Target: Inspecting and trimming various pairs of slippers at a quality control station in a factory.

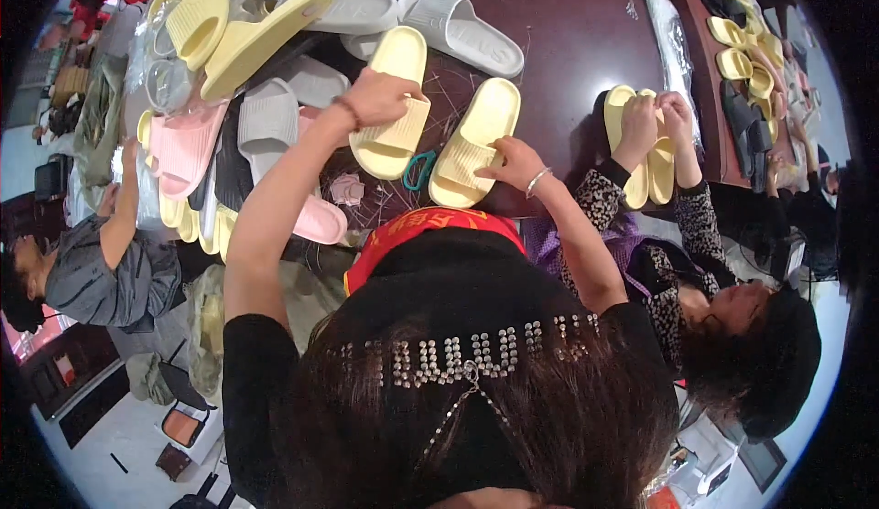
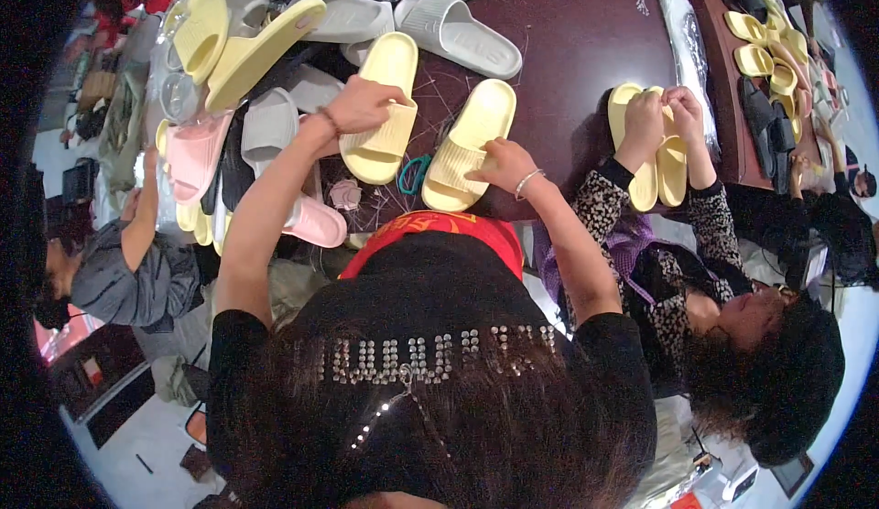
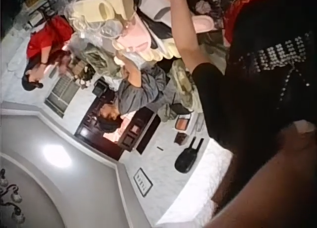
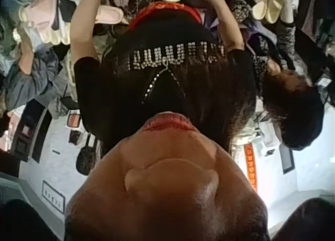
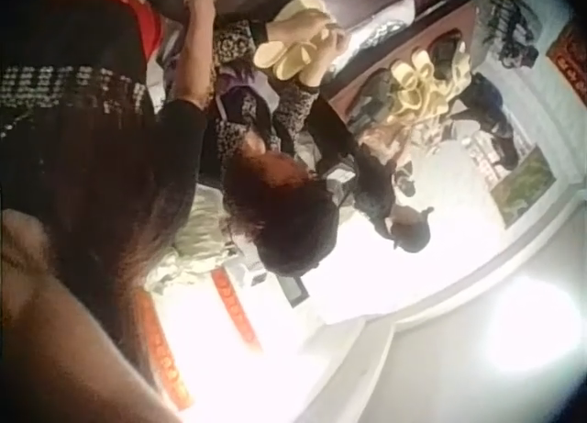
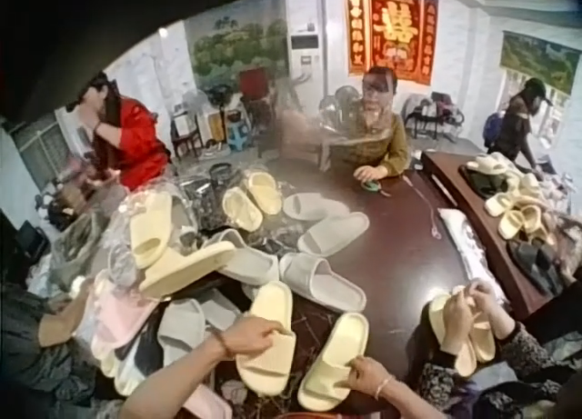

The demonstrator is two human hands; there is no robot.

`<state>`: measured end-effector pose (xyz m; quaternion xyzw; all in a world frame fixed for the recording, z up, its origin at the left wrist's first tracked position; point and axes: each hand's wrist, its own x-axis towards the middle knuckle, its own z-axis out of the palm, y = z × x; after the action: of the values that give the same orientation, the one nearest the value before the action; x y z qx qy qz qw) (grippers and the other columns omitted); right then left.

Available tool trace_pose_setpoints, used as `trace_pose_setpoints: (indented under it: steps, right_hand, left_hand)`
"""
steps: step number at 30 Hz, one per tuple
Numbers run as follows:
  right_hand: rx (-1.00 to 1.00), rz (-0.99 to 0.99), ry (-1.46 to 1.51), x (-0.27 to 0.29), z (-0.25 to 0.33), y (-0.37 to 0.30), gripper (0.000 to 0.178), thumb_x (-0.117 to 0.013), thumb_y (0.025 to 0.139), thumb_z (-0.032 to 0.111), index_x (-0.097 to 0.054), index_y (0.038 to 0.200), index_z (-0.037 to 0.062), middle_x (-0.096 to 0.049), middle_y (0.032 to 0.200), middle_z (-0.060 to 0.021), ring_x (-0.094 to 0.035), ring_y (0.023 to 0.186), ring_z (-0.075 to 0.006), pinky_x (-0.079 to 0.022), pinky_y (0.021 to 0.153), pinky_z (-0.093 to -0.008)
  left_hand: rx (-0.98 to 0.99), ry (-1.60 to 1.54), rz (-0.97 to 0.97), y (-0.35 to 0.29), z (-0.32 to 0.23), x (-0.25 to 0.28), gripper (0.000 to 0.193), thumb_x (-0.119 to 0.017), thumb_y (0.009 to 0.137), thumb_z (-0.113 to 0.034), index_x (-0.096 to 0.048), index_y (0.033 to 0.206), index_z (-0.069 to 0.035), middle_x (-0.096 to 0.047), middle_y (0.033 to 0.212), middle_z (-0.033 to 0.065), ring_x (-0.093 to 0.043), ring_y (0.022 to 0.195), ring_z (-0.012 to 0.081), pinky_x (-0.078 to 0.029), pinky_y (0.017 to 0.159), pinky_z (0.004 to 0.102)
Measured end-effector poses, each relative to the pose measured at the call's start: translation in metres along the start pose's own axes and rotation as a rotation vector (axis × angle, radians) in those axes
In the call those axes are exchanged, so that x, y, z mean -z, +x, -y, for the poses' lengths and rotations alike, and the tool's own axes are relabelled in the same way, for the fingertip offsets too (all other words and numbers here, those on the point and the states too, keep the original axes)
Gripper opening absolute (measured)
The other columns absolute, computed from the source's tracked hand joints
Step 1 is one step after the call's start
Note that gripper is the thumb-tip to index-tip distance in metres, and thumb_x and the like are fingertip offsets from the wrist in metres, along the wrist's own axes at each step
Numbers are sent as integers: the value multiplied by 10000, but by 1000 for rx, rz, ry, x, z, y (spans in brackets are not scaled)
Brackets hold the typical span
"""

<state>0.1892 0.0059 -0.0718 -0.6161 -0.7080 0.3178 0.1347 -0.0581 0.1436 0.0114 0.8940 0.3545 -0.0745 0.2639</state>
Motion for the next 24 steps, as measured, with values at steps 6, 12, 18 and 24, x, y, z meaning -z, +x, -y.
trace_pose_setpoints:
  steps: [6, 12, 18, 24]
  right_hand:
    - [-52, 98, -181, 9, 11, 13, 376, -604, 703, 307, -552, 1022, 114, -553, 983, -124, -517, 916, -262, -412, 773, -377]
    - [214, 9, -406, -2, 6, 46, 411, -550, 727, 191, -488, 1132, 151, -486, 1144, -86, -447, 1055, -249, -379, 846, -400]
    - [638, -78, -615, -31, -1, 89, 386, -543, 746, 174, -494, 1125, 123, -428, 1227, -89, -397, 1137, -245, -362, 909, -357]
    - [-26, 90, 1332, 26, -1, 116, 416, -518, 813, 211, -435, 1195, 67, -421, 1246, -83, -419, 1128, -198, -362, 926, -330]
  left_hand:
    - [-44, 119, 53, 43, -9, -55, 304, -470, 682, -115, -605, 948, -173, -617, 827, 105, -564, 843, 269, -418, 749, 377]
    - [-156, -42, -370, 32, 6, -79, 283, -491, 705, -85, -589, 970, -110, -596, 878, 120, -563, 847, 255, -430, 770, 344]
    - [240, -638, -582, -37, 34, -79, 261, -486, 790, -52, -528, 1042, 0, -584, 910, 75, -555, 847, 177, -447, 769, 275]
    - [389, -1187, -962, -112, 33, -74, 229, -477, 815, -46, -520, 1034, 3, -581, 923, 71, -562, 812, 134, -457, 716, 237]
